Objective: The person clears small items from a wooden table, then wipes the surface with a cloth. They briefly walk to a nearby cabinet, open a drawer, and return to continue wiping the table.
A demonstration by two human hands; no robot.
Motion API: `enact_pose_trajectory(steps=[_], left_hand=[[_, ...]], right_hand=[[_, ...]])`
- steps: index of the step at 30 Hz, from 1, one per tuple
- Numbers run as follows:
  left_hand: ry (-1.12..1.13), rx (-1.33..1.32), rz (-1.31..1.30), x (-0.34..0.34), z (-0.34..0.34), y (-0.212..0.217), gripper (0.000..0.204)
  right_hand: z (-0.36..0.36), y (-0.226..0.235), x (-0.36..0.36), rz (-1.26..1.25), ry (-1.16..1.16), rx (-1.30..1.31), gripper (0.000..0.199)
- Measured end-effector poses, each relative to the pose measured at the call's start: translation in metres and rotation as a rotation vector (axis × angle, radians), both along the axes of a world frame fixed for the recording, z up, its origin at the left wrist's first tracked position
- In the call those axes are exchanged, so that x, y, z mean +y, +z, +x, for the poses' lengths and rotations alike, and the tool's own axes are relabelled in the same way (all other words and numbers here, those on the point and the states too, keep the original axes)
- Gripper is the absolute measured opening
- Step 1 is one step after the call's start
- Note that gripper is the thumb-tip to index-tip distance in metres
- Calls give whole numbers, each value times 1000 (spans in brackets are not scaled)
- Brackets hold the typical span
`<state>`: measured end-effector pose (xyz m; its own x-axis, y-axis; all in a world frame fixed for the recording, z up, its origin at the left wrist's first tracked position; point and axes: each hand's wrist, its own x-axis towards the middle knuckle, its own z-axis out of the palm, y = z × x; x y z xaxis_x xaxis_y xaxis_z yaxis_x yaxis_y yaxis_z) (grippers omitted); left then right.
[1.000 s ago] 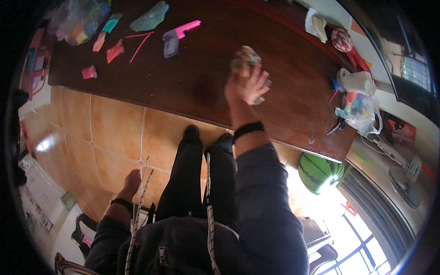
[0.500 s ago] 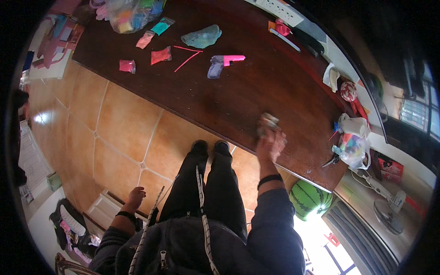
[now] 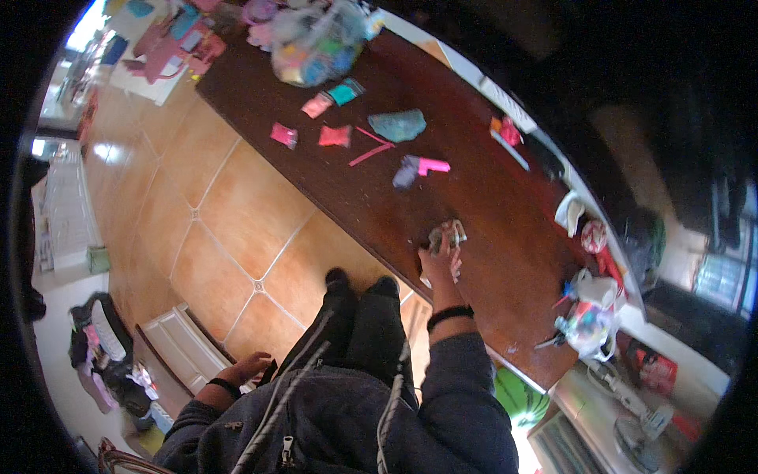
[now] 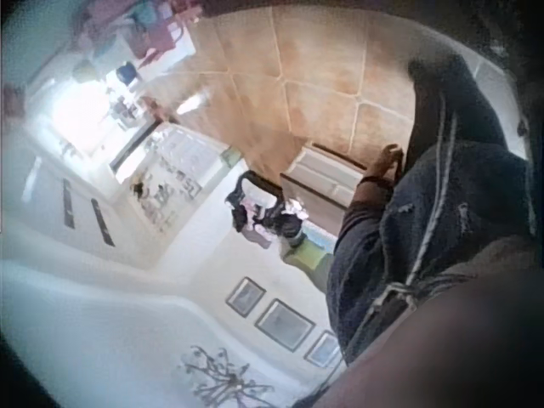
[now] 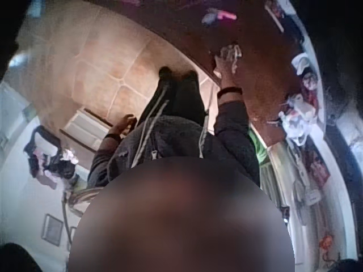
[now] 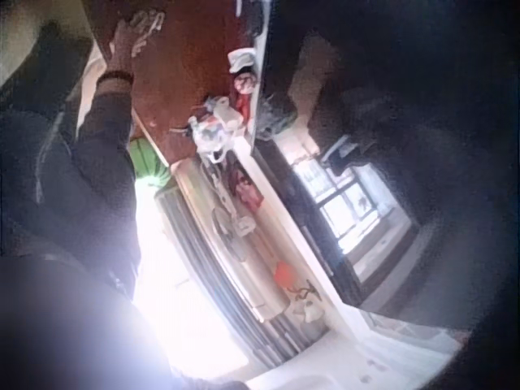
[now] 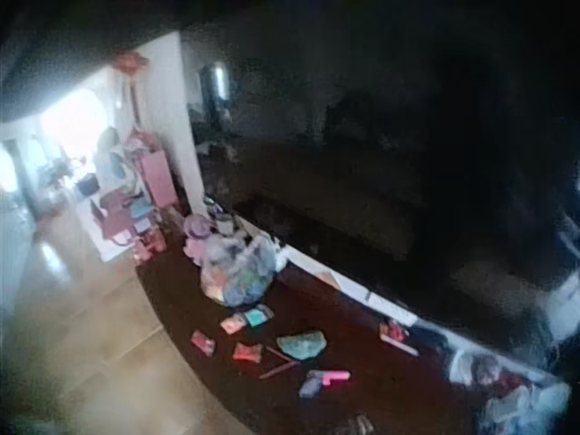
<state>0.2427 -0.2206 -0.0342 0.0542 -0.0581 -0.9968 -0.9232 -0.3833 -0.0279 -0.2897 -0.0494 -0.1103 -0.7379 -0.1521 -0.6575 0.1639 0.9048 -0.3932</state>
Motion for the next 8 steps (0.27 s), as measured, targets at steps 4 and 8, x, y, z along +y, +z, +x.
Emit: enact_pose_trajectory(steps=[4,8], left_hand=[[81,100,84,15,28,15,49],[107,151,55,40,103,-5,51]], right_hand=[[2,128,-47,-535,17,36,68],[-16,299,-131,-1427,538,126,61]])
